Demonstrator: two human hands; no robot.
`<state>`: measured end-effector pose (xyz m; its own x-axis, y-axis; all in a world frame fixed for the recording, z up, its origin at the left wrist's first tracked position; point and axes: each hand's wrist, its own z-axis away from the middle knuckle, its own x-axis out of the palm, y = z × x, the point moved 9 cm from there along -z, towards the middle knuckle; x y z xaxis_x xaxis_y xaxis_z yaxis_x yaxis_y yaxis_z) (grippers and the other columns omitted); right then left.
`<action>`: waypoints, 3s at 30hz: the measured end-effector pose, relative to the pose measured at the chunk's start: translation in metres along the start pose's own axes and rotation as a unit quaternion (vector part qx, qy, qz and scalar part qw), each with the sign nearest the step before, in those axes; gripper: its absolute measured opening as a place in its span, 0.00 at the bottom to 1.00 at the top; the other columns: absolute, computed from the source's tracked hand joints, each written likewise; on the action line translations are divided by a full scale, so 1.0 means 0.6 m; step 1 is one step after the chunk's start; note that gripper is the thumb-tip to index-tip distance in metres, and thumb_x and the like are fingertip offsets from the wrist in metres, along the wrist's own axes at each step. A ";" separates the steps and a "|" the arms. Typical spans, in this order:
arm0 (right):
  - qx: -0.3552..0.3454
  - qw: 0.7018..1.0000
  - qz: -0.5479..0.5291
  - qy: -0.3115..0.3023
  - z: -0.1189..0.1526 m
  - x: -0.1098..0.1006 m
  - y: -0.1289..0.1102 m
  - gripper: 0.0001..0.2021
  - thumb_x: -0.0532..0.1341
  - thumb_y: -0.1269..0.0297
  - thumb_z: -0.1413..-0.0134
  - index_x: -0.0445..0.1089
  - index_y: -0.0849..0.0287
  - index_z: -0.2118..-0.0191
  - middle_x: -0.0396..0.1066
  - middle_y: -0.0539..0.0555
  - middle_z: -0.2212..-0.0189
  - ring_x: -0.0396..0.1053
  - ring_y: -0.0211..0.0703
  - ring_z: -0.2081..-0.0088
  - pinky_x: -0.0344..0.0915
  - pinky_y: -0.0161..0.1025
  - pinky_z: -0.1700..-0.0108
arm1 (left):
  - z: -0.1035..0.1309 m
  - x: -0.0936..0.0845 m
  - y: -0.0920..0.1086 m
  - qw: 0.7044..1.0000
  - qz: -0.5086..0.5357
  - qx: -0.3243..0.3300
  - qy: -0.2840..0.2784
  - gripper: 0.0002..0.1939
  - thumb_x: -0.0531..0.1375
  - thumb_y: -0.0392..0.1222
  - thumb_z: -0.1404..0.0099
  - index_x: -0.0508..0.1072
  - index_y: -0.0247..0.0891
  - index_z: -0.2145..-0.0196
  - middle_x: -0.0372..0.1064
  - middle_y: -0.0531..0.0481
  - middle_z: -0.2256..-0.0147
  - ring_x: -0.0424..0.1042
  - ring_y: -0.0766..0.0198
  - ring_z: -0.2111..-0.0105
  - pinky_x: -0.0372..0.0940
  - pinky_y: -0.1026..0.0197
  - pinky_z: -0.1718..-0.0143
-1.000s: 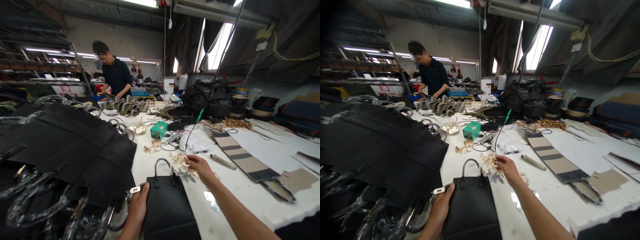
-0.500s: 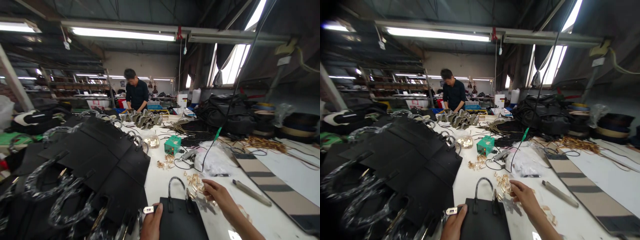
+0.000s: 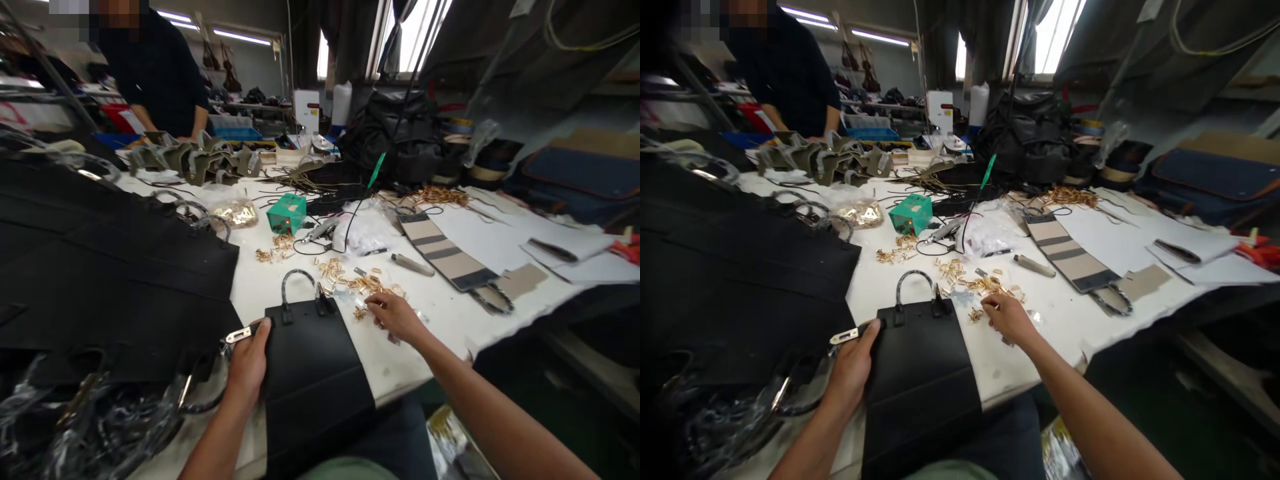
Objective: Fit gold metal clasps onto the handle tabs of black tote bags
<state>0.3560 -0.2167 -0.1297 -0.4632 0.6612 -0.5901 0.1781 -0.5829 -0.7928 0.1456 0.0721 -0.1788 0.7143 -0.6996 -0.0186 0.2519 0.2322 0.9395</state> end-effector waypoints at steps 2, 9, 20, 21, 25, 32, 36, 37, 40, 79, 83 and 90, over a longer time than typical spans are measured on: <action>-0.028 0.999 0.005 0.045 0.008 -0.016 -0.004 0.12 0.58 0.58 0.43 0.75 0.55 0.60 0.76 0.51 0.68 0.69 0.37 0.77 0.67 0.35 0.74 | 0.001 -0.002 -0.002 1.000 0.005 -0.001 0.006 0.29 0.63 0.63 0.43 0.78 0.33 0.58 0.80 0.44 0.67 0.78 0.49 0.62 0.70 0.54 0.57; -0.138 0.979 0.125 0.080 0.024 -0.011 -0.049 0.10 0.61 0.57 0.43 0.75 0.52 0.57 0.74 0.52 0.59 0.71 0.40 0.69 0.67 0.40 0.61 | 0.007 0.002 0.011 1.000 0.006 0.007 0.004 0.28 0.63 0.63 0.43 0.78 0.34 0.59 0.80 0.45 0.67 0.78 0.49 0.62 0.69 0.53 0.54; -0.151 0.967 0.186 0.086 0.021 0.012 -0.067 0.08 0.60 0.62 0.42 0.76 0.52 0.62 0.75 0.51 0.64 0.71 0.41 0.65 0.64 0.38 0.60 | 0.006 -0.001 0.011 1.000 0.005 0.021 -0.003 0.29 0.62 0.63 0.42 0.78 0.34 0.57 0.80 0.44 0.65 0.77 0.50 0.60 0.69 0.55 0.56; -0.135 0.976 0.147 0.085 0.019 0.007 -0.062 0.08 0.60 0.61 0.43 0.77 0.52 0.62 0.76 0.51 0.64 0.71 0.42 0.65 0.65 0.39 0.60 | 0.007 -0.002 0.010 1.000 0.004 0.018 -0.002 0.28 0.62 0.63 0.41 0.78 0.34 0.57 0.80 0.45 0.65 0.77 0.50 0.61 0.69 0.55 0.57; -0.009 0.998 -0.038 0.051 0.010 -0.005 -0.021 0.13 0.62 0.55 0.47 0.78 0.54 0.60 0.77 0.53 0.66 0.71 0.43 0.69 0.66 0.38 0.70 | 0.009 0.003 0.009 1.000 0.024 0.006 -0.005 0.28 0.63 0.62 0.42 0.78 0.33 0.58 0.79 0.45 0.67 0.77 0.52 0.64 0.69 0.56 0.59; 0.062 0.971 -0.229 0.025 0.011 -0.007 -0.002 0.15 0.67 0.53 0.52 0.78 0.59 0.64 0.76 0.56 0.70 0.72 0.43 0.69 0.65 0.34 0.74 | 0.008 0.004 0.008 0.999 0.042 0.009 -0.010 0.29 0.64 0.63 0.43 0.78 0.32 0.57 0.79 0.45 0.68 0.77 0.52 0.65 0.69 0.56 0.59; -0.004 0.988 -0.152 0.025 0.021 0.005 -0.057 0.15 0.65 0.53 0.48 0.78 0.58 0.60 0.78 0.55 0.65 0.74 0.46 0.64 0.68 0.37 0.67 | 0.013 0.007 0.014 0.998 0.051 0.022 -0.027 0.30 0.63 0.62 0.41 0.77 0.31 0.55 0.79 0.43 0.66 0.77 0.52 0.65 0.68 0.55 0.57; -0.025 0.990 -0.138 0.015 0.024 0.016 -0.079 0.15 0.65 0.53 0.47 0.77 0.58 0.59 0.78 0.55 0.65 0.75 0.47 0.64 0.69 0.37 0.66 | 0.015 0.009 0.018 0.998 0.054 0.028 -0.032 0.30 0.62 0.62 0.41 0.77 0.32 0.55 0.79 0.43 0.65 0.77 0.53 0.65 0.68 0.55 0.57; -0.071 0.988 -0.133 -0.038 0.031 0.067 -0.143 0.15 0.63 0.53 0.45 0.77 0.57 0.58 0.78 0.53 0.68 0.75 0.46 0.65 0.70 0.38 0.64 | 0.020 0.010 0.028 0.997 0.056 0.041 -0.034 0.29 0.62 0.62 0.40 0.76 0.32 0.54 0.79 0.43 0.64 0.77 0.52 0.64 0.68 0.56 0.57; -0.120 0.990 -0.066 0.041 0.065 0.227 -0.242 0.11 0.62 0.63 0.44 0.76 0.55 0.55 0.75 0.48 0.72 0.71 0.38 0.72 0.68 0.35 0.67 | 0.030 0.014 0.047 0.979 0.154 0.074 -0.108 0.18 0.61 0.51 0.35 0.78 0.38 0.52 0.79 0.46 0.57 0.76 0.55 0.57 0.66 0.56 0.50; -0.108 0.992 -0.061 0.022 0.061 0.239 -0.238 0.10 0.62 0.64 0.44 0.74 0.54 0.56 0.73 0.47 0.73 0.69 0.37 0.73 0.67 0.35 0.67 | 0.029 0.010 0.050 0.984 0.130 0.076 -0.095 0.18 0.62 0.51 0.35 0.78 0.38 0.53 0.79 0.47 0.59 0.75 0.55 0.57 0.67 0.57 0.53; -0.096 0.992 -0.055 -0.058 0.044 0.253 -0.241 0.10 0.61 0.65 0.46 0.70 0.54 0.57 0.67 0.44 0.76 0.64 0.35 0.76 0.62 0.33 0.72 | 0.027 0.007 0.044 0.988 0.095 0.080 -0.091 0.19 0.60 0.52 0.34 0.77 0.39 0.52 0.78 0.47 0.58 0.74 0.54 0.55 0.66 0.58 0.53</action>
<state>0.2371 -0.0443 -0.1004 -0.5843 0.6507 -0.4849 0.2765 -0.4021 -0.8728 0.1446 0.0639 -0.1486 0.6051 -0.7675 0.2117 0.0078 0.2717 0.9624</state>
